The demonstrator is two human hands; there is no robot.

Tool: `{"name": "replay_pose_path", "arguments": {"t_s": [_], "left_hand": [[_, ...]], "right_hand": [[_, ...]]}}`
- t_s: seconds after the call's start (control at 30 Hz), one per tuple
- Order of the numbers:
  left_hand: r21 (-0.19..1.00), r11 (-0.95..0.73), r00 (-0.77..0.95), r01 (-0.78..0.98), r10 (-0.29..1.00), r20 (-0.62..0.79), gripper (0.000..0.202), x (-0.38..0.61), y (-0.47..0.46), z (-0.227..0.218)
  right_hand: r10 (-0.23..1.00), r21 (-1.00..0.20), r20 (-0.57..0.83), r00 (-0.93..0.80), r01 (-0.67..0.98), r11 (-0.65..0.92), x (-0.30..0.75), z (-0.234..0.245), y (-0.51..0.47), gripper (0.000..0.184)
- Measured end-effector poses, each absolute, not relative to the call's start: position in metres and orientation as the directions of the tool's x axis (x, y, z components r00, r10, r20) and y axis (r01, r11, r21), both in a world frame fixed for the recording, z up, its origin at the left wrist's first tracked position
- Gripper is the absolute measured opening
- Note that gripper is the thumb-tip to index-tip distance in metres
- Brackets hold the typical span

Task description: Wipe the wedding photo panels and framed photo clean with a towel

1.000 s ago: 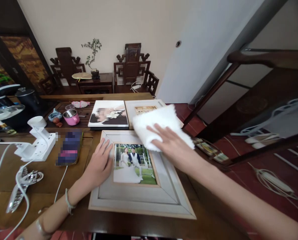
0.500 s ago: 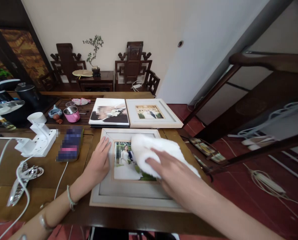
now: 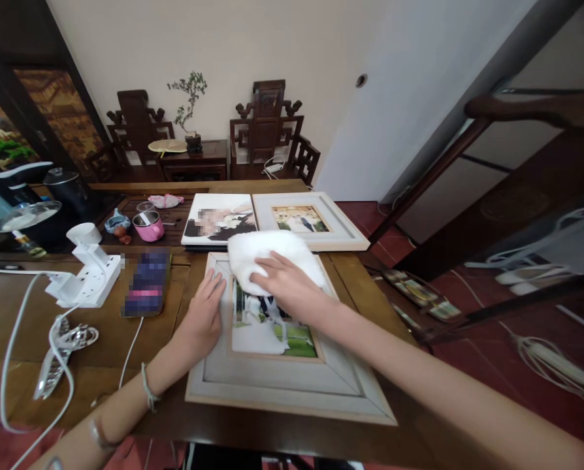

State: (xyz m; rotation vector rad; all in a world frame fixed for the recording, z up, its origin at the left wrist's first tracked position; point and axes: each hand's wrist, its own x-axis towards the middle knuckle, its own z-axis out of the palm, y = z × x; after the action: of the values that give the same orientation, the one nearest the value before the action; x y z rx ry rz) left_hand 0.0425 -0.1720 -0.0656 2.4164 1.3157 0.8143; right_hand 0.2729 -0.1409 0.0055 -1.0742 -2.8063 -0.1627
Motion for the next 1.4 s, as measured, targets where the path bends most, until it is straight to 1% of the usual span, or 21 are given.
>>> {"name": "replay_pose_path", "arguments": {"t_s": [0.1,0.2,0.27,0.33,0.5,0.63,0.73,0.8,0.83,0.9,0.97,1.03,1.13,1.2,1.27,1.4], "left_hand": [[0.475,-0.537,0.416,0.698,0.843,0.342,0.066,0.044,-0.174,-0.066],[0.467,-0.511,0.384,0.721,0.857,0.345,0.066,0.049,-0.178,-0.063],[0.469,-0.477,0.341,0.744,0.873,0.348,0.064,0.052,-0.181,-0.062],[0.475,-0.456,0.309,0.753,0.882,0.356,0.06,0.053,-0.183,-0.06],[0.475,-0.533,0.373,0.7,0.841,0.392,0.06,0.048,-0.183,-0.054],[0.464,-0.561,0.4,0.685,0.823,0.404,0.064,0.046,-0.182,-0.052],[0.463,-0.574,0.411,0.676,0.814,0.409,0.067,0.047,-0.184,-0.053],[0.463,-0.591,0.421,0.661,0.802,0.424,0.07,0.047,-0.184,-0.054],[0.467,-0.596,0.423,0.654,0.799,0.427,0.071,0.047,-0.184,-0.054],[0.48,-0.592,0.42,0.647,0.803,0.423,0.072,0.048,-0.183,-0.053],[0.489,-0.578,0.414,0.653,0.813,0.409,0.071,0.048,-0.181,-0.053],[0.49,-0.56,0.405,0.668,0.826,0.392,0.068,0.049,-0.178,-0.052],[0.487,-0.526,0.37,0.697,0.846,0.385,0.065,0.05,-0.175,-0.054],[0.473,-0.508,0.347,0.72,0.854,0.388,0.065,0.051,-0.174,-0.056],[0.446,-0.504,0.354,0.74,0.854,0.38,0.063,0.052,-0.175,-0.058],[0.404,-0.519,0.393,0.753,0.847,0.357,0.053,0.053,-0.18,-0.059]], "right_hand": [[0.717,0.067,0.149,-0.681,0.73,0.68,0.311,0.008,-0.15,0.058],[0.763,0.13,0.149,-0.629,0.778,0.615,0.347,0.007,-0.157,0.06],[0.772,0.18,0.163,-0.614,0.788,0.589,0.362,0.004,-0.161,0.061],[0.762,0.185,0.179,-0.622,0.782,0.595,0.366,-0.001,-0.163,0.061],[0.752,0.135,0.186,-0.633,0.774,0.618,0.361,-0.005,-0.162,0.06],[0.769,0.1,0.13,-0.626,0.779,0.618,0.359,0.0,-0.182,0.067],[0.787,0.031,0.052,-0.614,0.789,0.614,0.359,0.009,-0.212,0.066],[0.791,-0.04,0.005,-0.612,0.79,0.612,0.359,0.017,-0.23,0.064],[0.794,-0.073,-0.002,-0.608,0.792,0.606,0.359,0.021,-0.235,0.064],[0.809,-0.109,0.029,-0.588,0.802,0.587,0.361,0.027,-0.237,0.063],[0.825,-0.086,0.084,-0.559,0.821,0.565,0.364,0.028,-0.225,0.061],[0.827,-0.026,0.131,-0.546,0.832,0.554,0.366,0.024,-0.207,0.06],[0.789,0.054,0.187,-0.585,0.808,0.586,0.365,0.007,-0.185,0.061],[0.756,0.077,0.213,-0.62,0.782,0.619,0.362,-0.003,-0.184,0.059],[0.746,0.078,0.202,-0.635,0.77,0.634,0.36,-0.007,-0.196,0.059],[0.748,0.025,0.089,-0.657,0.753,0.658,0.355,0.007,-0.24,0.06]]}}
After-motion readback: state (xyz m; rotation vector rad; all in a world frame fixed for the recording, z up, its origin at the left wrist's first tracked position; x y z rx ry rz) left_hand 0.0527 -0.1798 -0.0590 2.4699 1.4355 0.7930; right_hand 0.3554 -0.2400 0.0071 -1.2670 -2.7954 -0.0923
